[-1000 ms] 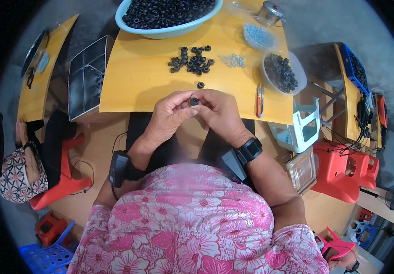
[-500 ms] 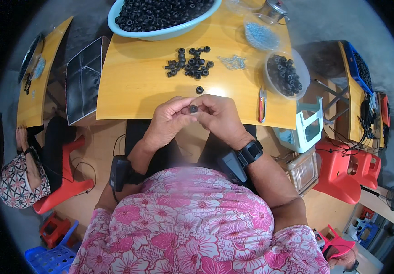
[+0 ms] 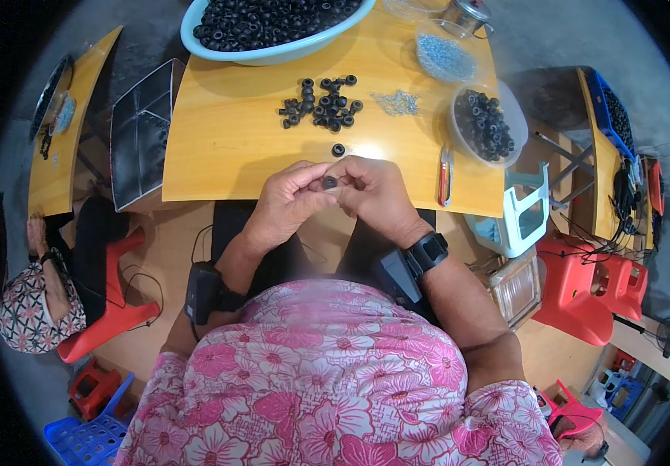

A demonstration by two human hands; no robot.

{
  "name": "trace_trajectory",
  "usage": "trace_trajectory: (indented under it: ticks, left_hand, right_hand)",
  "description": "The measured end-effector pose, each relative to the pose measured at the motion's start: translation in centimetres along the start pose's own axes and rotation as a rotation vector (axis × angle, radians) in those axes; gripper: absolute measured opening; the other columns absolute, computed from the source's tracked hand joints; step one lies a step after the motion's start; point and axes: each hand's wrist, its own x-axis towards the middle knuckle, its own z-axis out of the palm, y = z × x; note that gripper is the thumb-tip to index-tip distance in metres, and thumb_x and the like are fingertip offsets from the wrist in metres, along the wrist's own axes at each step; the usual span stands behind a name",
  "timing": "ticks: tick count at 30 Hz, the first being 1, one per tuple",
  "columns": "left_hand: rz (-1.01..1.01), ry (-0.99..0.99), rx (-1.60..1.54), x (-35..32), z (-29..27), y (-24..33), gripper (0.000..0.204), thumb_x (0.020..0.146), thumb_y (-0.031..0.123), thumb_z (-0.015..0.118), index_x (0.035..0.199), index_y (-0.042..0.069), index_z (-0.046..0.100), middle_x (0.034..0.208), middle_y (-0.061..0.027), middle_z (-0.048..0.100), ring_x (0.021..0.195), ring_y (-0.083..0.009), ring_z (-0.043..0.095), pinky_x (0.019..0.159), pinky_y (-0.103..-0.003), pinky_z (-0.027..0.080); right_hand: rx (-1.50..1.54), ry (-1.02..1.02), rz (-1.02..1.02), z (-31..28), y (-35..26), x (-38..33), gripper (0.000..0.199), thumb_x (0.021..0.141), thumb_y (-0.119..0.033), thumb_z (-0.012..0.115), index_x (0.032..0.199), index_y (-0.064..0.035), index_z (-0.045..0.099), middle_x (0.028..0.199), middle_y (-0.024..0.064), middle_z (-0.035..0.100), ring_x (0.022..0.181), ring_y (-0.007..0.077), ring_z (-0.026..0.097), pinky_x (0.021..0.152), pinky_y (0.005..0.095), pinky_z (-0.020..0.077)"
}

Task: Manually assembling small black plastic components by pressing them together.

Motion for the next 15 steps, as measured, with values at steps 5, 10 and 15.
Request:
trace_trajectory:
  ticks: [5,10,15]
  left_hand:
    - [0.058,-0.005,0.098,-0.04,-0.02,-0.04,0.037,0.088,0.008,0.067,0.121,-0.005,0.059,0.097,-0.0080,0.057,0.083,-0.0143,0.065,0.071,-0.026,0.057]
    - [0.032,0.014,0.049,-0.10,0.10,0.03,0.037,0.088,0.008,0.067,0.122,-0.004,0.059,0.096,-0.0081,0.056,0.082,-0.0138,0.064,0.070,-0.026,0.056]
    - [0.016,0.042,0.009,-0.19,0.34,-0.10,0.044,0.084,0.009,0.070,0.125,-0.003,0.059,0.090,-0.0005,0.054,0.081,-0.0083,0.050,0.076,-0.022,0.044]
  right_hand:
    - [0.060,0.014,-0.029,0.06,0.36,0.22,0.014,0.080,0.006,0.061,0.093,0.0040,0.063,0.071,0.0021,0.056,0.056,0.0063,0.053,0.049,0.0218,0.0428]
    - [0.073,0.014,-0.033,0.04,0.60,0.23,0.014,0.081,0.005,0.060,0.095,0.0038,0.063,0.072,0.0021,0.058,0.057,0.0064,0.054,0.048,0.0217,0.0444]
    - [0.074,0.019,-0.041,0.12,0.11,0.04,0.013,0.083,0.004,0.061,0.095,0.0040,0.063,0.076,0.0034,0.061,0.058,0.0067,0.055,0.048,0.0220,0.0457]
